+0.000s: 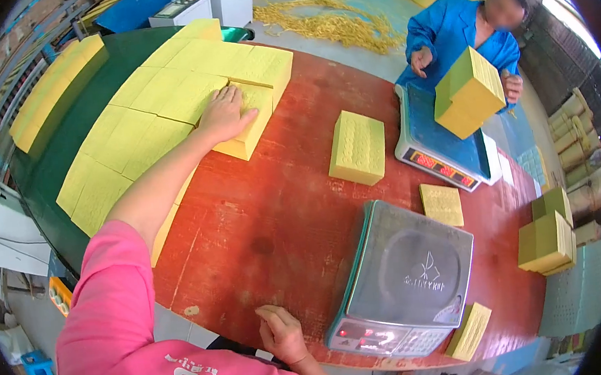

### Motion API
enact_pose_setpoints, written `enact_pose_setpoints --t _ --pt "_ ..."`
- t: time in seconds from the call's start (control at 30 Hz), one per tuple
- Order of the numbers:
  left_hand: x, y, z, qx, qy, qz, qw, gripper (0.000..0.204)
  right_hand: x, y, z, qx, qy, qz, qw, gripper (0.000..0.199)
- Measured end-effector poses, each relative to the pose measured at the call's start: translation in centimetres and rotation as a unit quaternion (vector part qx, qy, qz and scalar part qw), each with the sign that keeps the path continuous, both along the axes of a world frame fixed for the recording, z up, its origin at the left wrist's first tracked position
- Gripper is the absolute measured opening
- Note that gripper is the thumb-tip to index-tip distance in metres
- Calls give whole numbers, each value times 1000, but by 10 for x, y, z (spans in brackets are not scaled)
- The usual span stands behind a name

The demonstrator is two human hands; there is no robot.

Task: Weighing and stacking yellow textured paper sheets on a digital scale in a factory setting.

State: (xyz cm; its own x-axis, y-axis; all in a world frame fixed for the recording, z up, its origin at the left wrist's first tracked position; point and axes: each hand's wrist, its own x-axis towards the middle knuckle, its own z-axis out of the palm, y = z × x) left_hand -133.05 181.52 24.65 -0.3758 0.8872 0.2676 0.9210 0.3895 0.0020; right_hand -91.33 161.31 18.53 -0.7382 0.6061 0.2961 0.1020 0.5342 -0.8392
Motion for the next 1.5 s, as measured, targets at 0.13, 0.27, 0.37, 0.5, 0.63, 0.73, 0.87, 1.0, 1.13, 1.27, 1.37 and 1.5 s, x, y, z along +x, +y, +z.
enact_pose_setpoints --t 0.13,0.27,0.37,0.5,0.63,0.73,0.87,1.0,1.13,1.27,1.37,1.5 --pt "30 -16 -8 -8 -12 -75 997 80 5 -1 0 -2 4 5 1000 27" --pt "100 -75 -10 45 -30 -147 988 78 6 -1 -8 21 33 5 999 24" --pt "153 -129 -9 58 -36 -165 984 76 20 -22 0 -88 33 -4 996 21" --pt "231 -230 18 16 -88 -176 980 77 71 -79 3 -572 -29 123 810 32" --pt "306 -310 35 -34 -153 -139 978 80 89 -77 -42 -727 57 124 673 63" --pt "341 -352 35 -32 -201 -74 976 83 97 -79 -22 -745 141 172 629 66" --pt "359 -390 -2 237 -473 -26 848 67 136 -79 11 -600 87 215 766 67" --pt "377 -365 -9 264 -673 -36 690 53 173 -36 97 -231 65 158 958 66" --pt "426 -261 26 272 -890 -117 347 63 181 -8 167 149 55 -62 985 66" --pt "471 -141 49 205 -937 -214 183 55 190 66 198 348 6 -201 916 59" --pt "484 -94 32 202 -958 -140 146 49 191 114 206 326 -58 -224 917 52" --pt "487 -101 35 146 -984 82 58 40 191 140 198 207 -104 -226 946 49"
